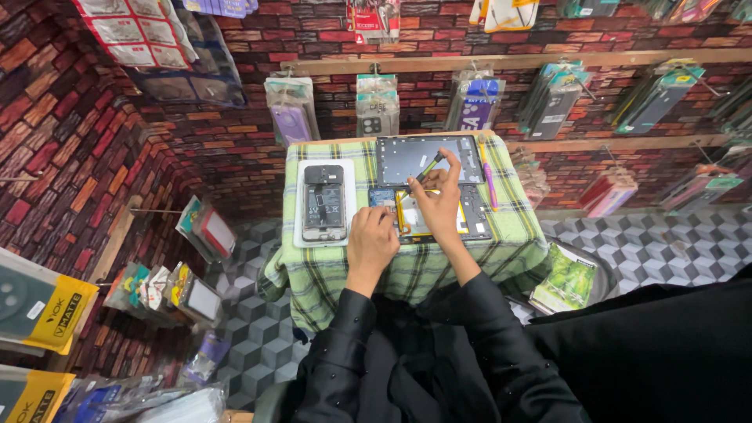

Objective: The person uses a screwdriver to remove screws from a disassembled tablet or phone on a table. They then use a prying tool to lift and disconnect internal components, including a ribbon cable, and place parts on a white tray.

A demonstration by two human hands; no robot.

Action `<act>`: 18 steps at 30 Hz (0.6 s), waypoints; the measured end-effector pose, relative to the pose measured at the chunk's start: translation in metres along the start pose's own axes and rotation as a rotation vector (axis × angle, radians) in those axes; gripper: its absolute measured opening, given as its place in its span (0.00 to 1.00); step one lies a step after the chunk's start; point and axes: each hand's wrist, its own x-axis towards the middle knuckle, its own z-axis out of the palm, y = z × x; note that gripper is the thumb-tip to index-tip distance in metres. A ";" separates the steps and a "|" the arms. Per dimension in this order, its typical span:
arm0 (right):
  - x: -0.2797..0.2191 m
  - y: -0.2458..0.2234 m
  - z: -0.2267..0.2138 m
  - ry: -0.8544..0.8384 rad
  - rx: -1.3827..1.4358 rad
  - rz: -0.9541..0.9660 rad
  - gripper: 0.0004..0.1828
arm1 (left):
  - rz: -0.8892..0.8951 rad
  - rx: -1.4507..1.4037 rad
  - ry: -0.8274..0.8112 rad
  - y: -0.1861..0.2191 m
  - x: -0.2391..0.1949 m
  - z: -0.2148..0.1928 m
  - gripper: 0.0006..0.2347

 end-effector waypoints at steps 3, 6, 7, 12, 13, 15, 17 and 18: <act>-0.001 0.000 0.001 -0.009 -0.002 0.003 0.41 | 0.005 -0.001 0.009 0.000 0.000 -0.001 0.07; -0.002 0.000 -0.001 -0.016 -0.014 -0.004 0.41 | -0.004 -0.008 0.000 0.001 -0.001 -0.001 0.08; -0.002 0.000 -0.001 -0.018 -0.018 -0.006 0.41 | -0.004 -0.004 -0.001 0.001 -0.001 -0.001 0.08; -0.004 0.000 0.000 -0.015 -0.009 -0.013 0.41 | -0.005 0.003 -0.002 0.000 -0.001 -0.001 0.09; -0.004 -0.001 0.000 -0.013 -0.006 -0.002 0.41 | -0.005 -0.003 -0.004 0.000 -0.001 -0.001 0.09; -0.004 -0.001 0.000 -0.001 -0.026 -0.012 0.41 | -0.009 -0.011 -0.011 0.000 -0.002 -0.001 0.09; -0.004 -0.001 0.000 0.005 -0.027 -0.017 0.41 | -0.009 -0.010 -0.006 0.000 -0.001 -0.001 0.10; -0.004 0.000 0.000 0.006 -0.019 -0.018 0.41 | -0.009 -0.009 -0.005 0.000 -0.001 -0.001 0.10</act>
